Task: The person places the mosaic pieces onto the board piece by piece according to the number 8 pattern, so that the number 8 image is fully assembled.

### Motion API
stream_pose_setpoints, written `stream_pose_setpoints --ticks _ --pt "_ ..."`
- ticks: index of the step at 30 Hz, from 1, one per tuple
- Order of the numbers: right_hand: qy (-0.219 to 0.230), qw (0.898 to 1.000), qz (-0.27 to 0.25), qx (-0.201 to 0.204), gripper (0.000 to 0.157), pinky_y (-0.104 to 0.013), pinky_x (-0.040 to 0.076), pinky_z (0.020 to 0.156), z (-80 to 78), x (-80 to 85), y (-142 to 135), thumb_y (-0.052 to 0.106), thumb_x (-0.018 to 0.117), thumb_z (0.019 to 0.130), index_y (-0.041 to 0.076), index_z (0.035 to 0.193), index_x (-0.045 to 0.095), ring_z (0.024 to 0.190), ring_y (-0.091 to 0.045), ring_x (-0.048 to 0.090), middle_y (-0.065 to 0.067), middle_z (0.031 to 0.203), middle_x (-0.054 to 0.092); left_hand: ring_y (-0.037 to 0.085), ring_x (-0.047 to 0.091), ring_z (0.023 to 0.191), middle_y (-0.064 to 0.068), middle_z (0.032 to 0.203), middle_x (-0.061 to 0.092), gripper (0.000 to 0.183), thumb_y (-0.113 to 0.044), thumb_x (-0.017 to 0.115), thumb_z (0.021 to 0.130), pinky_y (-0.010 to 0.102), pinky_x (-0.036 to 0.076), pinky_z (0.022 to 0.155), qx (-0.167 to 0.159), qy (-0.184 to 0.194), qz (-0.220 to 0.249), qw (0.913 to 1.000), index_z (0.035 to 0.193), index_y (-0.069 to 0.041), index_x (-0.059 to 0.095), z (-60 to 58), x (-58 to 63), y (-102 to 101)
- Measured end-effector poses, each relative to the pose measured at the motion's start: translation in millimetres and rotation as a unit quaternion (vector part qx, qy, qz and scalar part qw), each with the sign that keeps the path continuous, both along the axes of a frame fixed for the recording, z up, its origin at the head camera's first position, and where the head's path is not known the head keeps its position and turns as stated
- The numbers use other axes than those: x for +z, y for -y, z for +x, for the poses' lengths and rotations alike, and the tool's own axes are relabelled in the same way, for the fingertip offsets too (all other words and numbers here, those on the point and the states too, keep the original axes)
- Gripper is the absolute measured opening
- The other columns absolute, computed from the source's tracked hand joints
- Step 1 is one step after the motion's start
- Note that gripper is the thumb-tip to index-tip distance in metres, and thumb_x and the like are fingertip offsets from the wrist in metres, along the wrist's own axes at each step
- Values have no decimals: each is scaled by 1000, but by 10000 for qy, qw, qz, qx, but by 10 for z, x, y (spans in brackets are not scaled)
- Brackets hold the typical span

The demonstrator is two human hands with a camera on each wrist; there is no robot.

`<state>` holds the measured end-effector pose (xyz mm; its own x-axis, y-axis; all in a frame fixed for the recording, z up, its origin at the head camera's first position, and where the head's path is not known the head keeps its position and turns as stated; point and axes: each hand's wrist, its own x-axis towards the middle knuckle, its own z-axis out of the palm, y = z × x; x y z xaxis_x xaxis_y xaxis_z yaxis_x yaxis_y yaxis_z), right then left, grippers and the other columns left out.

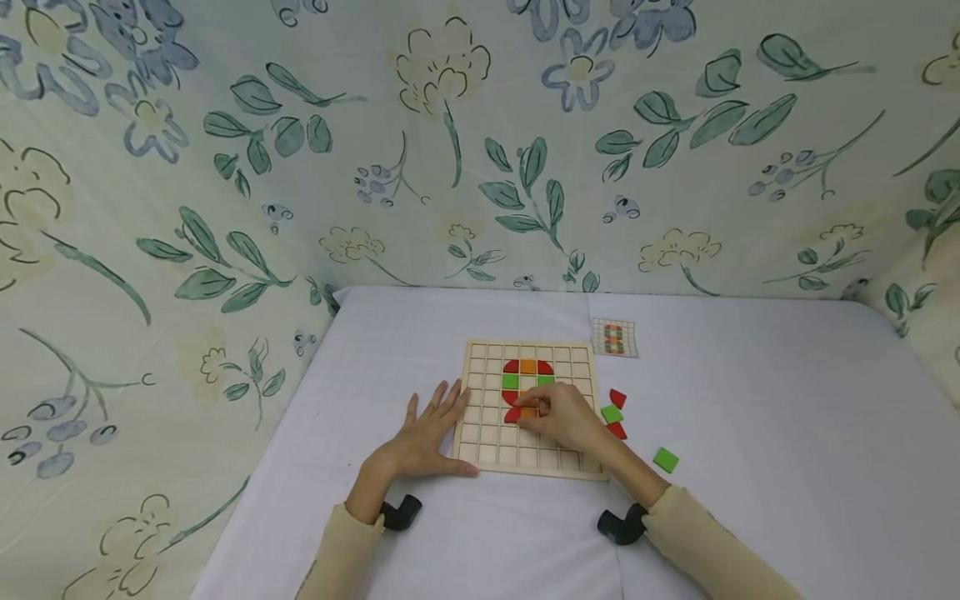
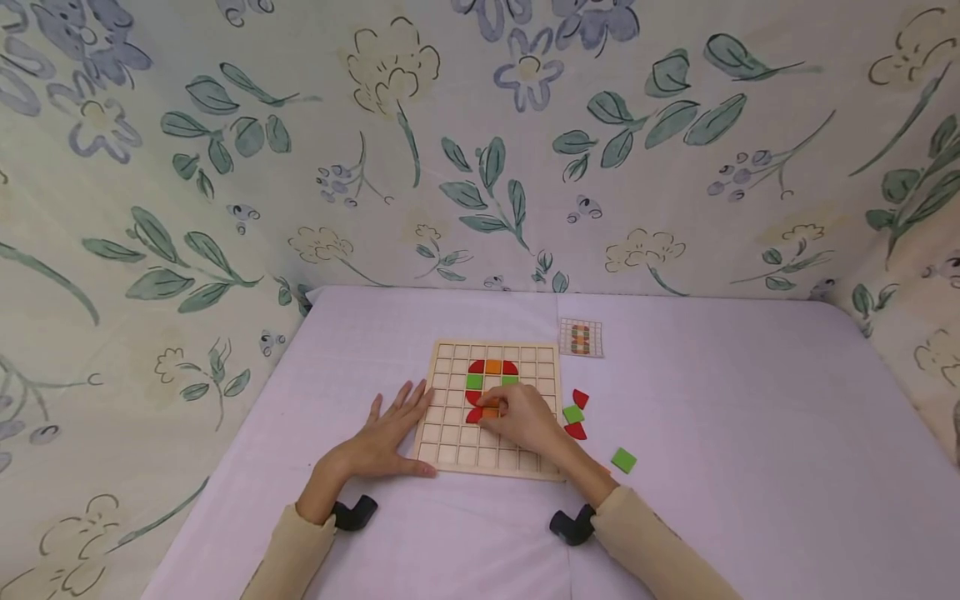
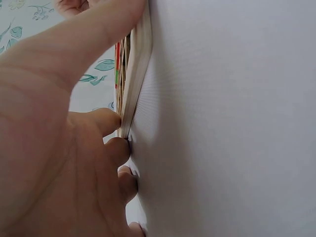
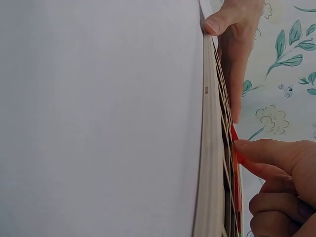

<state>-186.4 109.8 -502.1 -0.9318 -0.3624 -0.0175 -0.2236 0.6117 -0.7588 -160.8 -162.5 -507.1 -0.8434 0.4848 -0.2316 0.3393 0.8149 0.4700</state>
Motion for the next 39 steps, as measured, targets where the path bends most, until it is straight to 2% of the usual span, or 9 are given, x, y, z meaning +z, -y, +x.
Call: stream_pose_setpoints --ticks 5,15,21,31,39 --pt "3 10000 -39 73 24 -19 26 50 0 9 17 16 86 85 11 107 82 54 -9 38 5 58 42 30 -9 164 3 176 -3 125 -64 82 78 70 -9 125 -2 -15 -19 10000 168 -17 8 2 12 -5" --pt "61 9997 -164 -153 22 -20 27 51 35 66 -53 19 86 85 13 106 83 56 -10 39 4 59 41 31 -9 164 3 176 -4 125 -63 82 79 71 -9 125 -21 -34 23 10000 168 -16 8 2 21 -8" --pt "182 9985 -46 -506 24 -21 27 50 87 122 -365 20 84 87 12 109 81 56 -11 37 3 62 39 30 -10 164 4 176 -4 126 -61 83 79 70 -10 125 -6 16 70 10000 168 -16 7 15 24 -8" --pt "10 9942 260 -1045 28 -21 27 48 179 111 -982 18 83 88 8 113 78 53 -12 38 3 62 38 30 -10 164 4 176 -4 126 -62 83 78 70 -9 125 22 2 39 10000 168 -16 7 24 20 -3" --pt "254 9877 403 -1486 28 -23 22 48 236 87 -1238 21 81 89 12 115 79 56 -11 33 4 62 37 31 -10 164 4 176 -3 126 -63 82 78 71 -10 124 2 13 86 10000 168 -16 7 22 15 -3"
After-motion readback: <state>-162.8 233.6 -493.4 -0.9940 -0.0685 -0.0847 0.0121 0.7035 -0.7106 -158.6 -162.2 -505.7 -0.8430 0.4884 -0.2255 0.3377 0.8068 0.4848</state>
